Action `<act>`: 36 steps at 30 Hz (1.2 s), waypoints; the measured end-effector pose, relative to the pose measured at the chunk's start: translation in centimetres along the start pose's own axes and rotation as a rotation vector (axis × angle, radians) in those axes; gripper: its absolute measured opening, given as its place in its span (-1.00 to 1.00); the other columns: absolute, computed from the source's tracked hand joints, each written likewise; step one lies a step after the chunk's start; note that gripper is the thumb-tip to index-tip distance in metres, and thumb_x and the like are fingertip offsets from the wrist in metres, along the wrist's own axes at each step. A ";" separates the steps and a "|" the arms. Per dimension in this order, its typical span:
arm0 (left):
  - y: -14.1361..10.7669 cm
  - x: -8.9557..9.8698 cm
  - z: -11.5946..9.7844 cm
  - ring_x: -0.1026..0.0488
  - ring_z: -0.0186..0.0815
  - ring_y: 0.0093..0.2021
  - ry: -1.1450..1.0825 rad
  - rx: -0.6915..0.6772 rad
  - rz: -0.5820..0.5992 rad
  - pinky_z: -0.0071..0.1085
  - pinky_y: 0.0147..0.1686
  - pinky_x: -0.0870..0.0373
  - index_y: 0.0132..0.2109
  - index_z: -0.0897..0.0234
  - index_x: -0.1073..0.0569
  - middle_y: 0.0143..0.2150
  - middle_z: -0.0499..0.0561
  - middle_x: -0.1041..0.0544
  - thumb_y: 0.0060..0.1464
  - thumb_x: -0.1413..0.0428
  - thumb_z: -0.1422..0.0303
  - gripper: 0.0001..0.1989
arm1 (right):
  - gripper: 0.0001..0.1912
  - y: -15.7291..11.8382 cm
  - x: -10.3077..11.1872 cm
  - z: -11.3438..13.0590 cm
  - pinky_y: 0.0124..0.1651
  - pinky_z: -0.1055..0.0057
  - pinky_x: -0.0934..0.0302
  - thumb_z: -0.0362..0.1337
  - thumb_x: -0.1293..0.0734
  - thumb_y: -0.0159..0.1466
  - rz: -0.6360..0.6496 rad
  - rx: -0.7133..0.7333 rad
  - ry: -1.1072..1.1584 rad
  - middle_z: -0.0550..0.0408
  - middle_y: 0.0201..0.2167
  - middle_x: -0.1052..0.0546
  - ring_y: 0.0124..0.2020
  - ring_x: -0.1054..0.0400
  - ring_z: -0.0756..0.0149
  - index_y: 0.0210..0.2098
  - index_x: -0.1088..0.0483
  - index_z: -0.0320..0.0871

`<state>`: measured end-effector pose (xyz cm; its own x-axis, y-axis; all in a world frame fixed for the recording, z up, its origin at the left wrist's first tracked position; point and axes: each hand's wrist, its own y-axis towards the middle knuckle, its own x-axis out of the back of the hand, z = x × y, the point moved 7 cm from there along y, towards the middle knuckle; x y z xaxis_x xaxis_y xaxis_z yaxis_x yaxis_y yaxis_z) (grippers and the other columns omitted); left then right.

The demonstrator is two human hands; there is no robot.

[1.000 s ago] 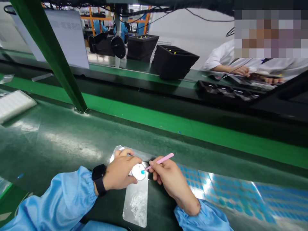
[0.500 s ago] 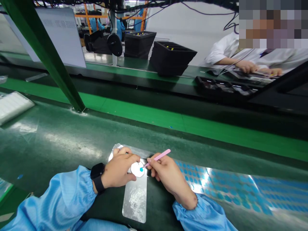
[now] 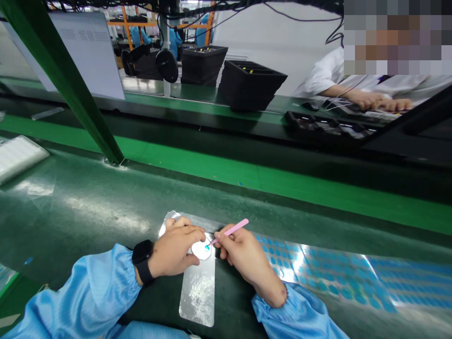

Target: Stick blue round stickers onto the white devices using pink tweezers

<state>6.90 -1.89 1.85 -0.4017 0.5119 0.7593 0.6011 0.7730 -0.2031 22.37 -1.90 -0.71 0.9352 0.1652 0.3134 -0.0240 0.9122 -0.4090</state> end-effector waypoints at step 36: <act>-0.9 -0.5 -0.9 -0.26 0.01 0.15 0.230 -0.054 -0.023 0.05 0.02 -0.16 0.02 -0.04 -0.57 0.30 -0.07 -0.41 0.13 -0.21 0.44 -0.66 | -0.70 -0.7 0.7 0.8 -0.58 0.43 -0.12 0.00 -0.25 0.23 -0.104 0.142 0.107 0.17 -0.69 -0.39 -0.68 -0.27 0.32 -0.44 -0.28 -0.09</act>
<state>7.13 -3.16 2.22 -0.2516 0.3908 0.8854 0.6318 0.7593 -0.1557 22.77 -2.12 0.47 0.9672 0.0339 0.2519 0.0318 0.9671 -0.2524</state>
